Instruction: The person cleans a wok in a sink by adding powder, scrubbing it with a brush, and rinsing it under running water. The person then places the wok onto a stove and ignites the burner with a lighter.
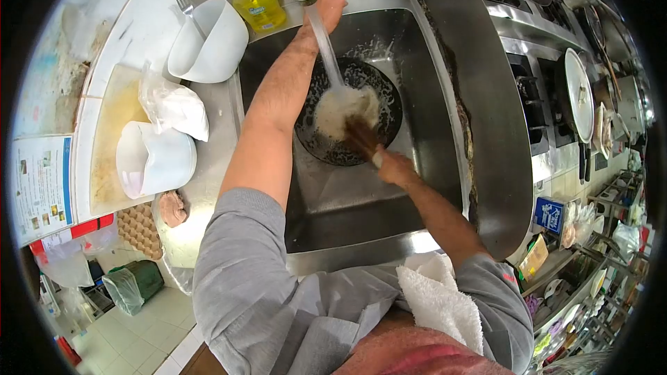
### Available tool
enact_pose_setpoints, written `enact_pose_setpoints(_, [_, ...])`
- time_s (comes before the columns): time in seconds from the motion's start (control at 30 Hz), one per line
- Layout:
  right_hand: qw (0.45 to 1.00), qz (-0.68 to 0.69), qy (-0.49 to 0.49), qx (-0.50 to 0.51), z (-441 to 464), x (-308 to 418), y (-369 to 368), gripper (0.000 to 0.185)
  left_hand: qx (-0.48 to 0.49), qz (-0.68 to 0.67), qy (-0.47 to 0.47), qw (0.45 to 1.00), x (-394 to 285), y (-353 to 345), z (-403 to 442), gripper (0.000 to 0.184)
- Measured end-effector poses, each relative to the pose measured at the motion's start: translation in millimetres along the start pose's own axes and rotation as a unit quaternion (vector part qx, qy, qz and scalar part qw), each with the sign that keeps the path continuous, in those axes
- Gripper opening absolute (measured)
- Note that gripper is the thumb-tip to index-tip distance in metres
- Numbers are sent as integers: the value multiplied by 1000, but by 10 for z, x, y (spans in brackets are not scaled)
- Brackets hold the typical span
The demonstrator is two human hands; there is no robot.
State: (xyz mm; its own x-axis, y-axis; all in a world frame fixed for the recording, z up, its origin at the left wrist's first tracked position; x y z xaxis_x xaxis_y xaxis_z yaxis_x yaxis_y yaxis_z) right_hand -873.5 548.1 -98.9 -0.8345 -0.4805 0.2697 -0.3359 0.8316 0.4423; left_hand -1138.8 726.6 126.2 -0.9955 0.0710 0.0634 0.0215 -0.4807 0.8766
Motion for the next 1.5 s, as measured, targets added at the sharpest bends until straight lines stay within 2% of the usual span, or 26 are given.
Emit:
enact_pose_setpoints(0.03, [998,12,46,35,116,122,-143,66,-31,-23,9,999,0,60,-50,47])
enact_pose_setpoints(0.1, [999,7,36,29,180,252,8,66,-61,-44,18,997,-80,137,-204,47])
enact_pose_setpoints(0.17, [1000,-2,17,-12,369,216,247,66,-103,-221,177,954,96,84,-639,41])
enact_pose_setpoints(0.2, [999,-7,6,-52,477,104,395,67,-88,-490,294,816,353,-726,-1028,36])
enact_pose_setpoints(0.23, [993,-19,5,-115,430,48,554,65,-31,-744,384,545,62,-951,-1363,28])
enact_pose_setpoints(0.27, [984,-31,4,-178,341,-6,692,64,25,-813,402,420,-190,-1160,-1632,24])
enact_pose_setpoints(0.3, [987,-58,6,-147,324,-133,611,60,-10,-839,447,310,-394,-1214,-1894,21])
enact_pose_setpoints(0.33, [990,-86,7,-116,295,-188,491,58,9,-824,448,346,-508,-1228,-2062,20])
enact_pose_setpoints(0.47, [997,-59,42,-20,94,229,-92,64,-60,-846,433,305,-595,-1089,-2019,21])
enact_pose_setpoints(0.5, [997,-14,72,8,250,404,-298,67,-124,-849,452,246,-601,-995,-1946,21])
enact_pose_setpoints(0.63, [972,209,96,-46,1013,717,13,75,-127,-867,410,254,-523,-765,-1547,19])
enact_pose_setpoints(0.67, [972,209,102,-41,915,835,42,75,-117,-867,397,275,-498,-685,-1491,18])
enact_pose_setpoints(0.73, [871,461,-6,-170,627,605,177,79,-105,-865,389,300,-488,-594,-1465,18])
enact_pose_setpoints(0.87, [797,479,130,-344,973,756,170,87,-111,-853,394,323,-539,-458,-1478,16])
enact_pose_setpoints(0.93, [809,466,207,-293,1094,989,355,89,-111,-846,393,344,-529,-341,-1484,16])
enact_pose_setpoints(0.97, [877,359,250,-199,1204,1213,293,87,-113,-829,409,364,-496,-313,-1514,17])
enact_pose_setpoints(1.0, [903,299,268,-151,1222,1215,252,86,-118,-829,408,365,-463,-265,-1530,17])
enact_pose_setpoints(1.07, [947,188,257,-48,1121,1019,25,82,-73,-804,377,454,-375,-154,-1515,20])
enact_pose_setpoints(1.1, [968,120,217,-23,1034,810,21,79,-81,-802,377,457,-303,-65,-1550,20])
enact_pose_setpoints(1.17, [990,-39,135,3,715,407,160,75,59,-704,357,611,-325,141,-1661,25])
enact_pose_setpoints(1.2, [997,-55,48,-8,403,273,385,71,49,-701,365,611,-301,233,-1841,25])
enact_pose_setpoints(1.23, [998,-35,2,-50,234,164,567,70,5,-480,346,806,-177,657,-2001,33])
enact_pose_setpoints(1.27, [995,-15,-42,-93,138,36,691,68,-32,-214,300,929,-268,1125,-2142,41])
enact_pose_setpoints(1.33, [992,-26,-16,-121,123,-88,693,68,-3,-224,360,906,-224,1546,-2735,60])
enact_pose_setpoints(1.4, [988,-27,5,-153,-14,-95,618,67,12,-95,459,883,-433,1831,-3709,81])
enact_pose_setpoints(1.5, [984,-40,-28,-172,-329,-108,500,67,205,-21,593,779,-686,2041,-4985,87])
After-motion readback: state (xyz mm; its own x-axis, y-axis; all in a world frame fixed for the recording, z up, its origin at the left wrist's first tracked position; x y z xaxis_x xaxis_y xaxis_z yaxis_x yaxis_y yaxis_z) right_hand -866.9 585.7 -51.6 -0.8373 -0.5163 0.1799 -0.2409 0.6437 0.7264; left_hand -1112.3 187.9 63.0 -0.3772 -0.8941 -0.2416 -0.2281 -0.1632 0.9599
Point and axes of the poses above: each hand's wrist, its own z-axis towards the middle knuckle, its own y-axis out of the back of the hand, x = y × z, the point moved 10 cm from there along z, towards the middle knuckle, and after that the axes turned 12 degrees about x, right-handed, at the moved point
